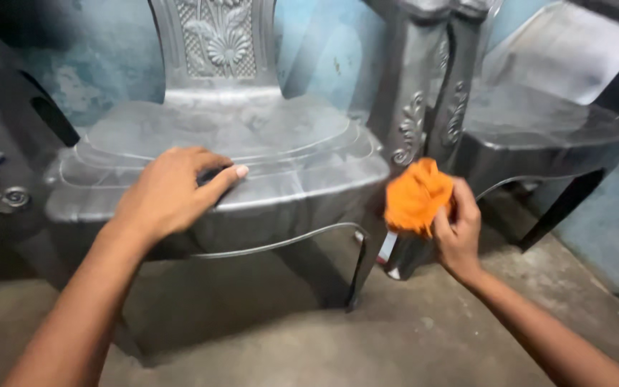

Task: The person wipes the seat, armrests, and legs of a grey plastic chair using an orange cloth. The cleaning process involves wiping various surfaces of the chair in a repetitive manner.

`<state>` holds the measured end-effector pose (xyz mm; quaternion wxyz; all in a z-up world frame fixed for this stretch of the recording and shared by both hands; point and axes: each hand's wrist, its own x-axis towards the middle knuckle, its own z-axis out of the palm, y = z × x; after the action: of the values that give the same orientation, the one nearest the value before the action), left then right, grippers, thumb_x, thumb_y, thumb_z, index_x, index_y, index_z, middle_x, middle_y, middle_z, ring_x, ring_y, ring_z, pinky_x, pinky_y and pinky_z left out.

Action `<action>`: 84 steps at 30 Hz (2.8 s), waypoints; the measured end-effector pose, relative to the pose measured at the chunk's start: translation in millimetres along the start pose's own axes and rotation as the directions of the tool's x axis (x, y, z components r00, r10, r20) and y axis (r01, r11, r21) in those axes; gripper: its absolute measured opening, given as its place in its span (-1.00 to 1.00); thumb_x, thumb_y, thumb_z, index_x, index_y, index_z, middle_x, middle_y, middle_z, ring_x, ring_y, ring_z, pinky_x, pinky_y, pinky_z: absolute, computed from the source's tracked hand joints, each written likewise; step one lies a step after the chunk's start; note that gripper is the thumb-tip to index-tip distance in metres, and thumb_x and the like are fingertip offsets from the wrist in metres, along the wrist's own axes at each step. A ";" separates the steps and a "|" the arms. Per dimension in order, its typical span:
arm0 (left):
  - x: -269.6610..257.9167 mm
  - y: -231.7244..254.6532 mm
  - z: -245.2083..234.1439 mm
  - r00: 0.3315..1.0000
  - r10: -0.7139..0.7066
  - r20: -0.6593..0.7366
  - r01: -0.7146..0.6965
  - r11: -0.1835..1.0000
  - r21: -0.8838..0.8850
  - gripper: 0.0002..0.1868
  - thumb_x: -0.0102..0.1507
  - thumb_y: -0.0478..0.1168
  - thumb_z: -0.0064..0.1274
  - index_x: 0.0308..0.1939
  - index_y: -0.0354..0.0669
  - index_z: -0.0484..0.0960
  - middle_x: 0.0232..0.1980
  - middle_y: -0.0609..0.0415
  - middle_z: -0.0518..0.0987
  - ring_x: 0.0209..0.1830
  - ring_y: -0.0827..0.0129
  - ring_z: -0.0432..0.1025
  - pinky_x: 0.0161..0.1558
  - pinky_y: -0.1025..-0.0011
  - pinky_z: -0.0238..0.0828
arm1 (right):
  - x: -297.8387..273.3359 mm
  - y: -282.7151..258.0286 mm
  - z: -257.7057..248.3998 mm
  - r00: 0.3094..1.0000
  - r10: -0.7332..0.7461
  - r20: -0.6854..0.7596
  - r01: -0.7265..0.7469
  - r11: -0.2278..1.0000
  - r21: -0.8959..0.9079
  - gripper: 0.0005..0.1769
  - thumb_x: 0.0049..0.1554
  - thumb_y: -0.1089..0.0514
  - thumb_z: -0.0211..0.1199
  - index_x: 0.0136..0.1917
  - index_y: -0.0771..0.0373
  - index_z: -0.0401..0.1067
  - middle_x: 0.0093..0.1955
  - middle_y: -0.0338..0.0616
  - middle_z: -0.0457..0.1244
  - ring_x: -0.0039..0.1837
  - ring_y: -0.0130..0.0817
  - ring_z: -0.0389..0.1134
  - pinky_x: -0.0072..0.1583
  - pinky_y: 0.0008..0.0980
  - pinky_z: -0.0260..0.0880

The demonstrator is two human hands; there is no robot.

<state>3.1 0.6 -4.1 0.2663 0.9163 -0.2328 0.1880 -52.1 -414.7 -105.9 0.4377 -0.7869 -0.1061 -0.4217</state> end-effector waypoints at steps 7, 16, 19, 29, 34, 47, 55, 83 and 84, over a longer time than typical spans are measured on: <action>0.6 -2.8 2.8 1.000 0.022 -0.009 -0.022 1.000 0.004 -0.43 0.27 0.22 -0.04 -0.04 -0.17 0.75 0.01 -0.11 0.67 0.10 -0.03 0.47 0.14 0.13 0.36 | 47.7 -72.3 53.6 0.901 -0.394 0.181 0.433 0.815 -0.385 -0.53 0.03 0.41 0.17 0.23 0.26 0.48 0.16 0.01 0.28 0.18 -0.01 0.33 0.19 -0.19 0.36; 3.1 -4.9 3.8 1.000 -0.007 0.021 0.007 1.000 0.020 -0.44 0.27 0.21 -0.06 -0.03 -0.16 0.75 0.03 -0.06 0.67 0.13 0.01 0.46 0.18 0.17 0.34 | 44.2 -41.1 40.7 0.913 -0.359 0.192 0.402 0.871 -0.281 -0.56 0.10 0.37 0.18 0.27 0.31 0.38 0.16 0.08 0.26 0.10 0.09 0.37 0.09 -0.17 0.38; 1.6 -6.5 4.8 0.998 0.059 -0.029 -0.060 0.998 -0.014 -0.44 0.27 0.21 -0.04 -0.04 -0.19 0.75 0.04 -0.08 0.66 0.13 -0.02 0.46 0.18 0.15 0.32 | 32.6 -36.9 36.0 0.966 -0.207 0.157 0.250 0.904 -0.346 -0.70 0.17 0.33 0.17 0.18 0.29 0.43 0.07 0.01 0.29 0.04 0.06 0.40 0.04 -0.19 0.40; 2.7 -2.2 4.2 0.999 -0.043 -0.003 0.043 0.999 0.004 -0.42 0.24 0.25 -0.03 -0.03 -0.13 0.75 0.04 -0.04 0.66 0.13 0.02 0.47 0.18 0.16 0.35 | 128.8 -98.1 58.5 0.730 -0.583 0.357 0.667 0.493 -0.558 -0.63 -0.01 0.16 0.27 0.09 0.21 0.60 0.11 0.01 0.32 0.11 0.02 0.34 0.07 -0.14 0.39; -4.1 3.4 -4.3 0.996 -0.057 0.075 0.051 0.996 0.071 -0.17 0.05 0.44 0.10 0.16 -0.07 0.66 0.16 -0.02 0.61 0.25 0.05 0.39 0.33 0.13 0.24 | 151.8 -55.3 125.7 0.792 -0.055 0.608 0.581 0.373 -0.723 -0.64 0.07 -0.01 0.16 -0.26 0.30 0.60 -0.09 0.08 0.40 0.11 0.08 0.33 0.15 -0.07 0.38; -2.3 4.3 -2.2 0.991 -0.044 0.128 0.024 0.988 0.151 0.38 -0.23 0.60 0.23 0.44 -0.23 0.29 0.39 -0.18 0.40 0.41 0.02 0.26 0.49 -0.09 -0.15 | 120.0 -60.2 93.0 0.863 -0.138 0.486 0.482 0.513 -0.711 -0.72 0.03 0.09 0.16 -0.29 0.34 0.54 -0.21 0.18 0.38 -0.06 0.17 0.37 0.03 0.07 0.40; -2.1 -0.3 -1.0 0.995 0.034 0.092 -0.044 0.993 0.110 0.34 -0.20 0.56 0.26 0.39 -0.33 0.35 0.37 -0.25 0.43 0.40 -0.02 0.29 0.46 -0.09 -0.09 | 83.4 -47.4 54.4 0.937 -0.199 0.288 0.341 0.707 -0.620 -0.72 0.20 0.11 0.09 -0.18 0.33 0.50 -0.19 0.17 0.36 -0.11 0.17 0.38 -0.02 0.06 0.37; -3.3 2.6 -1.6 0.991 0.057 0.124 -0.076 0.985 0.157 0.27 -0.14 0.54 0.23 0.39 -0.30 0.37 0.27 -0.17 0.50 0.28 -0.04 0.34 0.35 0.05 0.13 | -82.4 103.7 55.1 0.980 -0.124 0.157 0.163 0.949 -0.268 -0.76 0.00 0.37 0.25 -0.02 0.37 0.49 -0.07 0.03 0.37 -0.04 -0.09 0.44 0.04 -0.25 0.42; -3.6 3.0 -1.7 0.991 0.058 0.123 -0.077 0.985 0.156 0.27 -0.14 0.54 0.23 0.39 -0.29 0.37 0.26 -0.17 0.50 0.27 -0.04 0.34 0.33 0.06 0.15 | -94.4 106.0 55.7 0.981 -0.062 0.183 0.106 0.965 -0.239 -0.74 0.00 0.37 0.24 0.01 0.37 0.48 -0.06 0.01 0.38 -0.02 -0.11 0.45 0.06 -0.26 0.43</action>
<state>-1.8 0.5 -3.2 0.1707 0.9358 -0.2633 0.1605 -22.2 -415.3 -255.5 0.3068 -0.8639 -0.1240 -0.3796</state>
